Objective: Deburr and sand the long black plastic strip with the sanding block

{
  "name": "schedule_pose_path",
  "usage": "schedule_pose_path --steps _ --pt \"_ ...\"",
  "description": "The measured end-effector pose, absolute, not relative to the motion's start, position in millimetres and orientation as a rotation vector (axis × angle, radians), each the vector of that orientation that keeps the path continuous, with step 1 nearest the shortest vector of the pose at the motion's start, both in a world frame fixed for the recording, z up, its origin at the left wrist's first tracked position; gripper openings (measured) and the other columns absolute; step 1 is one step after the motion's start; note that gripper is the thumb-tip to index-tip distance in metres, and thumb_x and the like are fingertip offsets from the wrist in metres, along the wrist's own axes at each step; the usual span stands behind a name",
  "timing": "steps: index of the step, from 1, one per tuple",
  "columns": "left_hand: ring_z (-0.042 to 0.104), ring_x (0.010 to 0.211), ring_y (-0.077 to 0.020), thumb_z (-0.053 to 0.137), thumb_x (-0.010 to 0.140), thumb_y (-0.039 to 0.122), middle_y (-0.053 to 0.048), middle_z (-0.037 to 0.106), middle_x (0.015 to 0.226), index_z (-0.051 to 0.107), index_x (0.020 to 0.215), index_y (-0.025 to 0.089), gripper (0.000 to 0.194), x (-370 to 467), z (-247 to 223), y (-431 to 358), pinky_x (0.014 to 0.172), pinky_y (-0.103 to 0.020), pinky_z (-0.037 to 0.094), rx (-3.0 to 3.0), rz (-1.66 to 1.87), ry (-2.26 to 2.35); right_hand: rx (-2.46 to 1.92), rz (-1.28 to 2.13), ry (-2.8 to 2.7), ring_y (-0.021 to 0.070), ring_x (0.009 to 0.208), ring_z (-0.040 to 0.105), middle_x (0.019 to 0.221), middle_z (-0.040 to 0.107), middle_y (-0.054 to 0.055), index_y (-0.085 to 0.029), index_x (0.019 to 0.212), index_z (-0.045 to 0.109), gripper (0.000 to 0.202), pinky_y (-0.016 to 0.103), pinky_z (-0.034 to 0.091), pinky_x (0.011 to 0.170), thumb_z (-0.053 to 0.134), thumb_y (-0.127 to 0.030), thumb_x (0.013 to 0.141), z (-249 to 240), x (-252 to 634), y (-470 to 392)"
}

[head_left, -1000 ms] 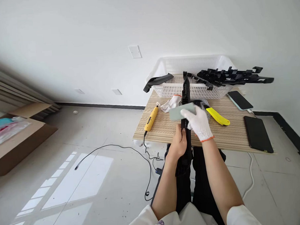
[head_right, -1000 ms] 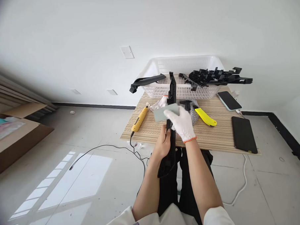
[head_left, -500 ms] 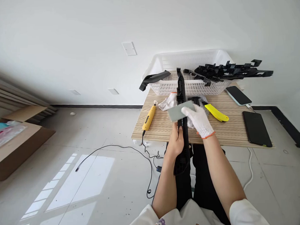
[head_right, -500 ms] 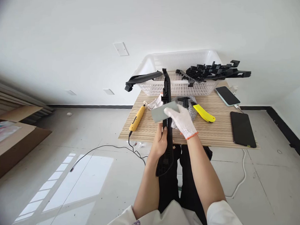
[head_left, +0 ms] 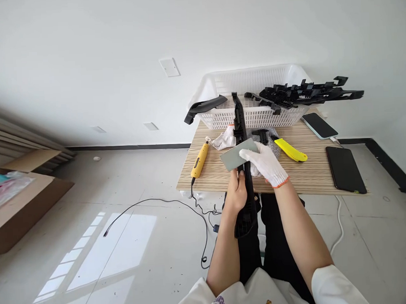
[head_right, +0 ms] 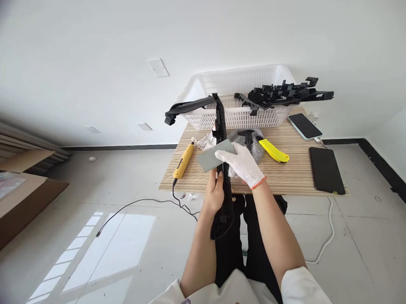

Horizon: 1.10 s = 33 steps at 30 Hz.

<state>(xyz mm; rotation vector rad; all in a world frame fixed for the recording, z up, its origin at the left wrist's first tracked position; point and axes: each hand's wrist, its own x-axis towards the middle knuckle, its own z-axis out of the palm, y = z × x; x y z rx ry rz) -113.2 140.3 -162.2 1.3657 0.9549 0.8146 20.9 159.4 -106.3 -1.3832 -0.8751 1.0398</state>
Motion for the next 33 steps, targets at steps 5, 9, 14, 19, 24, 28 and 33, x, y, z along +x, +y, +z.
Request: schedule_pose_path --steps 5,9,14,19,24,28,33 --pt "0.066 0.098 -0.0232 0.035 0.101 0.046 -0.007 0.067 0.097 0.049 0.123 0.023 0.035 -110 -163 139 0.093 -0.045 0.053 1.523 0.850 0.977 -1.393 0.904 -0.748 0.0088 0.028 0.042 0.040 0.047 -0.009 -0.021 0.085 0.059 0.031 0.018 0.032 0.025 0.070 -0.048 0.076 -101 20 157" --pt "0.066 0.099 -0.0241 0.034 0.102 0.042 -0.007 0.067 0.095 0.047 0.125 0.024 0.032 -109 -163 135 0.093 -0.044 0.052 1.554 0.845 1.005 -1.449 0.988 -0.870 0.0091 0.031 0.046 0.048 0.054 -0.006 -0.020 0.087 0.063 0.031 0.019 0.036 0.026 0.073 -0.045 0.073 -97 20 151" --pt "0.068 0.091 -0.0248 0.033 0.102 0.041 -0.006 0.067 0.089 0.048 0.123 0.024 0.031 -108 -164 129 0.088 -0.043 0.053 1.559 0.812 1.022 -1.479 0.912 -0.808 0.0093 0.031 0.047 0.048 0.054 -0.006 -0.020 0.087 0.062 0.032 0.020 0.036 0.026 0.073 -0.047 0.074 -99 22 150" --pt "0.066 0.102 -0.0265 0.034 0.102 0.043 -0.007 0.068 0.095 0.049 0.121 0.025 0.030 -108 -164 128 0.091 -0.044 0.051 1.555 0.824 1.058 -1.461 0.901 -0.788 0.0081 0.032 0.046 0.051 0.056 -0.005 -0.020 0.089 0.062 0.032 0.019 0.036 0.026 0.071 -0.047 0.076 -102 22 151" --pt "0.064 0.112 -0.0270 0.034 0.102 0.044 -0.009 0.068 0.105 0.048 0.125 0.024 0.034 -108 -164 130 0.098 -0.046 0.049 1.533 0.860 1.070 -1.451 0.950 -0.983 0.0076 0.037 0.049 0.063 0.062 -0.003 -0.019 0.092 0.064 0.033 0.020 0.041 0.029 0.075 -0.044 0.073 -104 18 150" --pt "0.065 0.109 -0.0270 0.034 0.101 0.047 -0.009 0.068 0.102 0.051 0.122 0.023 0.035 -107 -164 130 0.098 -0.046 0.049 1.510 0.835 1.064 -1.465 0.755 -0.864 0.0071 0.038 0.050 0.065 0.061 -0.003 -0.019 0.096 0.064 0.034 0.019 0.041 0.031 0.072 -0.046 0.077 -105 18 152" --pt "0.064 0.109 -0.0253 0.034 0.102 0.046 -0.009 0.067 0.104 0.050 0.121 0.024 0.033 -107 -163 130 0.097 -0.044 0.050 1.498 0.870 1.099 -1.451 0.884 -0.850 0.0076 0.034 0.047 0.054 0.056 -0.005 -0.018 0.095 0.064 0.032 0.018 0.037 0.029 0.070 -0.044 0.078 -104 24 153"
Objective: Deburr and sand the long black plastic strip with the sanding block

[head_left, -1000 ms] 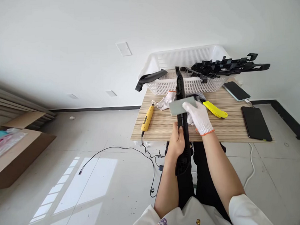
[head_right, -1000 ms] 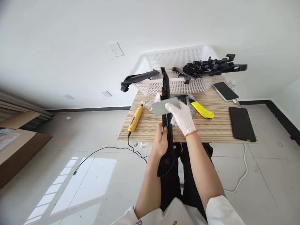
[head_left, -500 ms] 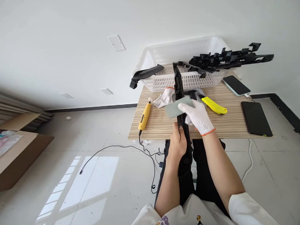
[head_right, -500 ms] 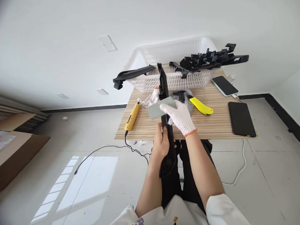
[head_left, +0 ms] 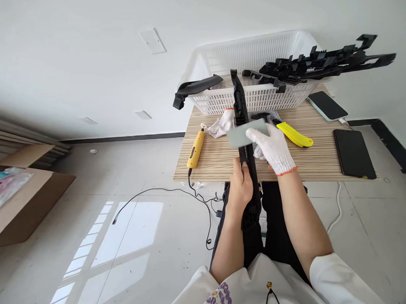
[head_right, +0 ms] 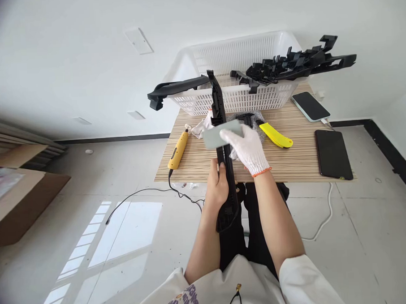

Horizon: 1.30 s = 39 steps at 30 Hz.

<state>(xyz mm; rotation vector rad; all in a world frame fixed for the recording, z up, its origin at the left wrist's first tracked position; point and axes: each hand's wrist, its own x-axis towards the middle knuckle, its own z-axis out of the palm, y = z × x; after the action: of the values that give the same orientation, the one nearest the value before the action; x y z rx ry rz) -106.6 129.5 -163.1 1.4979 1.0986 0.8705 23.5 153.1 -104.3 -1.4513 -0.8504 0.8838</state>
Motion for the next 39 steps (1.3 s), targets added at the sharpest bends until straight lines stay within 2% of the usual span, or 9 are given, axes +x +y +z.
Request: schedule_pose_path --steps 5,9,12,16,20,25,29,33,39 --pt "0.062 0.114 -0.0262 0.035 0.102 0.045 -0.009 0.067 0.104 0.047 0.127 0.024 0.035 -106 -163 130 0.099 -0.044 0.049 1.486 0.883 1.089 -1.451 1.018 -0.947 0.0097 0.034 0.051 0.050 0.056 -0.005 -0.018 0.093 0.064 0.030 0.019 0.040 0.030 0.072 -0.041 0.076 -104 23 153" --pt "0.064 0.111 -0.0259 0.034 0.102 0.046 -0.008 0.067 0.101 0.049 0.123 0.024 0.034 -107 -165 131 0.099 -0.045 0.049 1.484 0.856 1.084 -1.449 0.892 -0.845 0.0094 0.034 0.050 0.049 0.056 -0.005 -0.019 0.096 0.064 0.031 0.018 0.038 0.029 0.069 -0.044 0.079 -104 21 153" --pt "0.062 0.114 -0.0264 0.035 0.101 0.046 -0.008 0.067 0.099 0.048 0.126 0.024 0.035 -107 -166 131 0.100 -0.044 0.049 1.476 0.873 1.087 -1.447 1.053 -0.935 0.0095 0.033 0.049 0.047 0.055 -0.005 -0.018 0.092 0.065 0.029 0.018 0.038 0.029 0.073 -0.041 0.076 -105 22 153" --pt "0.066 0.105 -0.0260 0.035 0.101 0.049 -0.008 0.067 0.096 0.051 0.122 0.024 0.036 -108 -168 132 0.096 -0.045 0.053 1.437 0.854 1.077 -1.418 0.951 -0.812 0.0088 0.032 0.046 0.042 0.050 -0.007 -0.020 0.090 0.061 0.028 0.017 0.034 0.028 0.068 -0.045 0.079 -108 24 152" --pt "0.068 0.098 -0.0259 0.035 0.101 0.050 -0.007 0.067 0.092 0.050 0.125 0.023 0.039 -109 -168 132 0.091 -0.046 0.056 1.391 0.843 1.069 -1.406 1.087 -0.828 0.0091 0.029 0.041 0.038 0.048 -0.007 -0.021 0.085 0.059 0.026 0.017 0.028 0.026 0.068 -0.044 0.078 -113 26 151" --pt "0.066 0.106 -0.0243 0.038 0.101 0.048 -0.006 0.067 0.097 0.053 0.119 0.022 0.035 -109 -165 132 0.095 -0.044 0.054 1.438 0.900 1.084 -1.390 1.112 -0.831 0.0100 0.029 0.042 0.037 0.049 -0.007 -0.021 0.084 0.058 0.028 0.017 0.028 0.026 0.069 -0.046 0.077 -114 27 151" --pt "0.066 0.103 -0.0226 0.039 0.101 0.047 -0.006 0.067 0.097 0.055 0.114 0.022 0.032 -109 -164 132 0.093 -0.042 0.054 1.428 0.908 1.083 -1.403 0.986 -0.734 0.0102 0.030 0.044 0.037 0.049 -0.007 -0.022 0.086 0.058 0.031 0.017 0.030 0.027 0.068 -0.050 0.078 -112 27 154" --pt "0.065 0.102 -0.0237 0.042 0.099 0.048 -0.007 0.066 0.094 0.054 0.115 0.022 0.033 -109 -164 132 0.089 -0.041 0.055 1.374 0.931 1.049 -1.400 1.098 -0.853 0.0105 0.030 0.045 0.039 0.050 -0.007 -0.022 0.084 0.059 0.030 0.018 0.030 0.026 0.071 -0.048 0.076 -112 25 155" --pt "0.067 0.091 -0.0232 0.046 0.097 0.052 -0.006 0.064 0.088 0.055 0.113 0.022 0.036 -110 -167 132 0.082 -0.040 0.057 1.306 0.927 1.017 -1.403 1.032 -0.836 0.0106 0.031 0.046 0.040 0.048 -0.008 -0.022 0.088 0.061 0.032 0.018 0.033 0.027 0.072 -0.049 0.075 -111 20 161"
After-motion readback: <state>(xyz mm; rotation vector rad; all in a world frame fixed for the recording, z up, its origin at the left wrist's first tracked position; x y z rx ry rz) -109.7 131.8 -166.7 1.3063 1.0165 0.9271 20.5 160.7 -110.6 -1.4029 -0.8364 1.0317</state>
